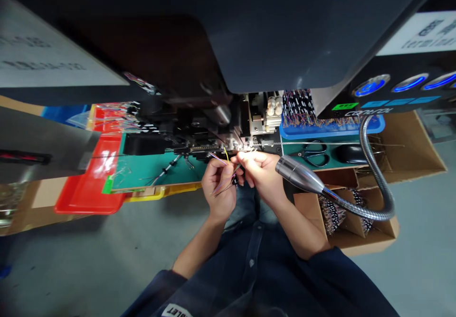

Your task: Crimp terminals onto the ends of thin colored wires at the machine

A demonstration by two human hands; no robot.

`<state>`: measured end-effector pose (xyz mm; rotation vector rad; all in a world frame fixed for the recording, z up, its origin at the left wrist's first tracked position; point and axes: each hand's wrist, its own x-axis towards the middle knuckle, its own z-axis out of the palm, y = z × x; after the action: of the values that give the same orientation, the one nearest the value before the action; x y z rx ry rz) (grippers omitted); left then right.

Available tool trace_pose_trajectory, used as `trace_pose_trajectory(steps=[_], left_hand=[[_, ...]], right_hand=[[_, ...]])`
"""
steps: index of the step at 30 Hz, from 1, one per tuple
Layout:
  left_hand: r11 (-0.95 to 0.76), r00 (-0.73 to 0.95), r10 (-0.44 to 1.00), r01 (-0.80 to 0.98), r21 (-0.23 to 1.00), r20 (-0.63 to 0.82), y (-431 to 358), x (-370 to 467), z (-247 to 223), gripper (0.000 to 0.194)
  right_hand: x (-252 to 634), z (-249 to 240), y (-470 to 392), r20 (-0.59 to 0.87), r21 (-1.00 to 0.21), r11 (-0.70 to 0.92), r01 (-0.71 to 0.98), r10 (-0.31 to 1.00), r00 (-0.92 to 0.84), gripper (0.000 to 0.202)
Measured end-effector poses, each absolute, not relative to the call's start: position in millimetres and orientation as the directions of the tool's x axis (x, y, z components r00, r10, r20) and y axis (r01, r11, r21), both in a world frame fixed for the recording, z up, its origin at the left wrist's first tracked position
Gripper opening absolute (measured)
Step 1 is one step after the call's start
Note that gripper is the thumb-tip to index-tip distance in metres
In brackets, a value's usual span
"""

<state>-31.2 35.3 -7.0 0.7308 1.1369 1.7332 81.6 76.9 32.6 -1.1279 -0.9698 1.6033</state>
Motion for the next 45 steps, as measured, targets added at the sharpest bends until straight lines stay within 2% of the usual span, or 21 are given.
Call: trace_pose_trajectory(steps=[6, 14, 23, 32, 39, 45], left_hand=[[-0.149, -0.326, 0.945, -0.421, 0.895, 0.004, 32.4, -31.4, -8.6, 0.034], [-0.132, -0.366, 0.930, -0.413, 0.901, -0.032, 31.9, -31.6, -9.1, 0.044], [-0.164, -0.397, 0.918, -0.378, 0.911, 0.000, 34.8, -31.4, -7.7, 0.033], [-0.180, -0.392, 0.920, -0.371, 0.911, 0.021, 34.2, -33.6, -6.6, 0.028], [-0.176, -0.297, 0.954, -0.445, 0.878, 0.041, 32.5, -31.2, -7.2, 0.026], [-0.182, -0.332, 0.943, -0.418, 0.890, 0.038, 32.5, -30.6, -10.0, 0.029]], right_hand=[[87.4, 41.3, 75.4, -0.157, -0.967, -0.195, -0.166, 0.963, -0.217, 0.042], [84.4, 32.5, 77.5, -0.223, -0.934, -0.268, -0.237, 0.954, -0.203, 0.049], [82.0, 37.2, 80.0, -0.242, -0.908, -0.297, -0.295, 0.948, -0.208, 0.039], [82.2, 36.2, 78.8, -0.224, -0.935, -0.262, -0.240, 0.959, -0.176, 0.040], [89.1, 50.3, 78.0, -0.173, -0.971, -0.205, -0.121, 0.956, -0.238, 0.043], [85.1, 35.1, 78.8, -0.188, -0.952, -0.235, -0.197, 0.955, -0.229, 0.044]])
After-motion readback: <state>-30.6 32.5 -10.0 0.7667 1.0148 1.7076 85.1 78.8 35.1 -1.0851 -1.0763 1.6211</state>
